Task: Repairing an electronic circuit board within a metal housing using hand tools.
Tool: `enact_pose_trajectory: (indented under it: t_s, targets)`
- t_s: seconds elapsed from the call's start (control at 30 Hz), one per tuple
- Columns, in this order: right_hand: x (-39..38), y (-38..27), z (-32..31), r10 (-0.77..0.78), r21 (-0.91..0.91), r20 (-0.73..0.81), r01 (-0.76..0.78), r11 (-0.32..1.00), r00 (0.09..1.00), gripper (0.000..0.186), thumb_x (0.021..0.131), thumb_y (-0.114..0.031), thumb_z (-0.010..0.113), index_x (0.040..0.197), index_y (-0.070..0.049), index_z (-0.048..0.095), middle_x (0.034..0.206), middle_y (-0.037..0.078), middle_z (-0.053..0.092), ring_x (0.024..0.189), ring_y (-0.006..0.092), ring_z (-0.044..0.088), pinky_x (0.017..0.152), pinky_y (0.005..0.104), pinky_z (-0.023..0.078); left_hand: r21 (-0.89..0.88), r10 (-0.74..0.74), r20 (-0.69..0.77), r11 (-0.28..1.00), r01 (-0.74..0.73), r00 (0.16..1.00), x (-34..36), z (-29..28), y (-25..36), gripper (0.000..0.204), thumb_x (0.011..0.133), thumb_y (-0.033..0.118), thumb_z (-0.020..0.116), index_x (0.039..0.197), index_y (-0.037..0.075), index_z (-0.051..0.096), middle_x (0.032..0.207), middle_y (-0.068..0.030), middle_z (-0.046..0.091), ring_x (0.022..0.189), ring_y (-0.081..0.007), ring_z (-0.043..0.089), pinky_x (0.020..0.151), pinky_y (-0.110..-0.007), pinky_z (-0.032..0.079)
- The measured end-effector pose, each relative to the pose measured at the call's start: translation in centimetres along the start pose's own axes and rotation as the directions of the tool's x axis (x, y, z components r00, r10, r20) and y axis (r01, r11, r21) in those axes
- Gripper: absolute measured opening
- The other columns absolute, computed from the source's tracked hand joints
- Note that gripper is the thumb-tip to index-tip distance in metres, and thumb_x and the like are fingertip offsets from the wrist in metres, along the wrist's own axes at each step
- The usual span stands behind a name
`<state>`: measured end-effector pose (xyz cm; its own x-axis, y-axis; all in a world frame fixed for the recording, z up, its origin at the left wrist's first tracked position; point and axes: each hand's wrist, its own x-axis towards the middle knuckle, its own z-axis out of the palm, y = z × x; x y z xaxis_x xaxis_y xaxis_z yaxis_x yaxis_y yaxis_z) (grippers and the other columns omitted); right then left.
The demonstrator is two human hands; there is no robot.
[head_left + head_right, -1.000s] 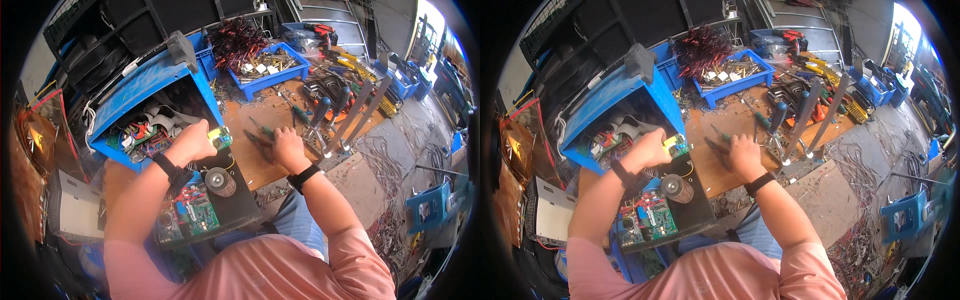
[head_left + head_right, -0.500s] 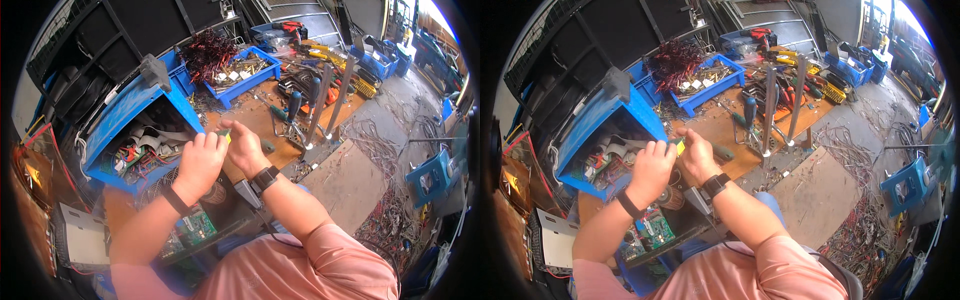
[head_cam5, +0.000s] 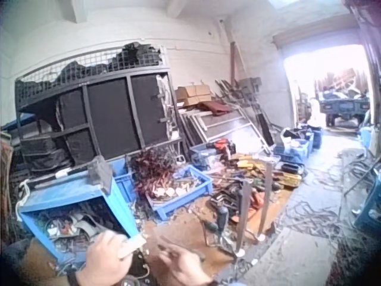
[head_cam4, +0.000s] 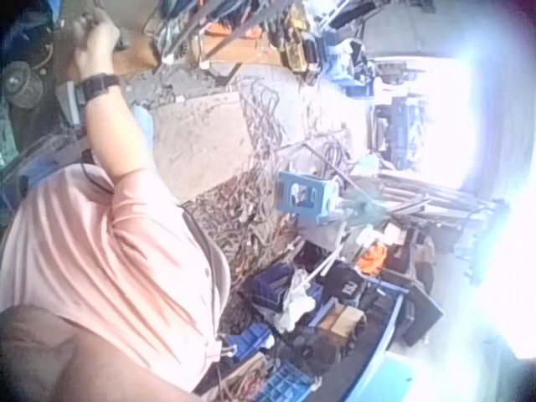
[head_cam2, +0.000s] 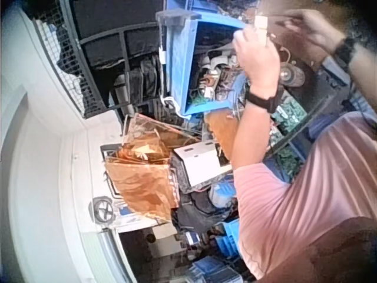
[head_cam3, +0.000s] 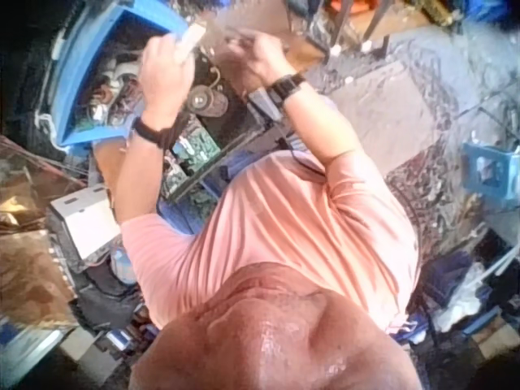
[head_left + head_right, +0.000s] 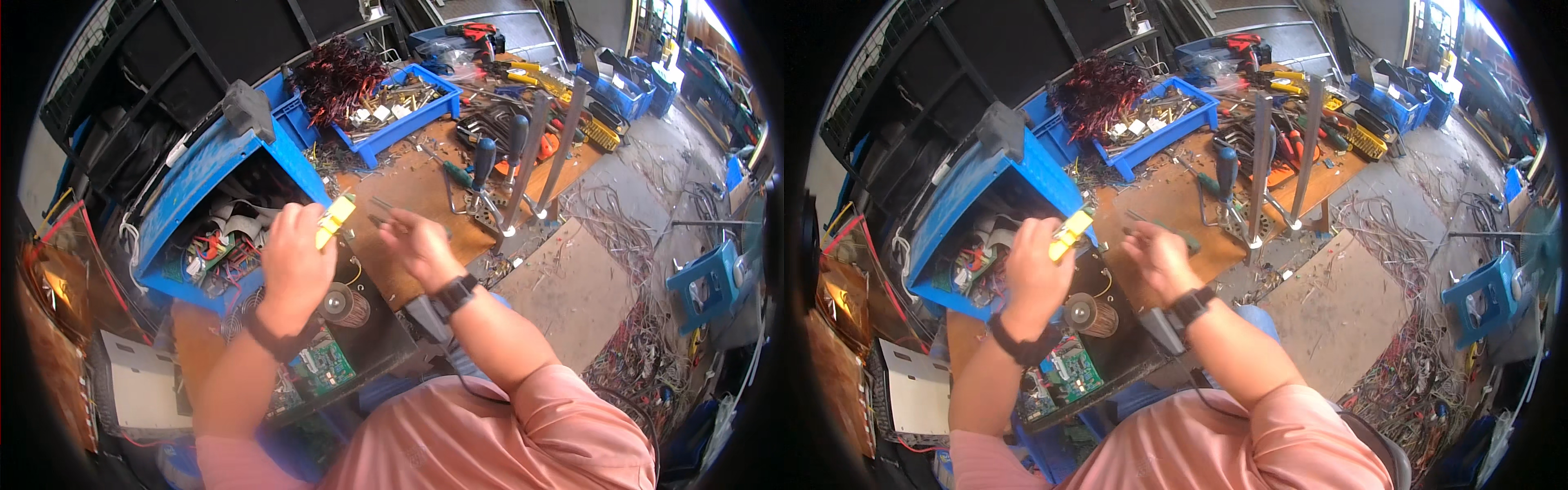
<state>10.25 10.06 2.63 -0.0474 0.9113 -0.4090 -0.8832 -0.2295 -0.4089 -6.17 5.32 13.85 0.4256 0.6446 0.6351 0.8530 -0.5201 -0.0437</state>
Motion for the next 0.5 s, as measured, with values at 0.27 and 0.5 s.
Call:
enact_pose_trajectory:
  t_s: [0.27,0.5]
  targets:
    - [-7.2,-4.8,-1.3,-0.794,-0.206,0.435,0.906,0.37,0.423,0.033,0.092,0.01,0.033,0.115,0.008,0.055,0.11,0.019,0.059,0.086,0.0228,0.067,0.071,0.0307,0.059,0.177,0.497,-0.13,0.863,-0.473,0.858,-6.5,-6.2,-3.9,0.039,0.075,0.006,0.07,0.112,0.01,0.059,0.1,-0.0082,0.05,0.087,-0.0265,0.05,0.067,-0.039,0.046]
    - [-3.3,-6.1,12.9,-0.596,-0.353,0.725,0.929,0.107,0.344,0.036,0.096,-0.004,0.05,0.131,0.003,0.052,0.129,0.018,0.058,0.112,0.026,0.064,0.088,0.0344,0.055,0.204,0.468,-0.158,0.877,-0.435,0.87,-9.4,-7.4,-4.0,0.039,0.078,0.008,0.069,0.116,0.011,0.06,0.104,-0.0076,0.05,0.09,-0.0259,0.05,0.072,-0.039,0.048]
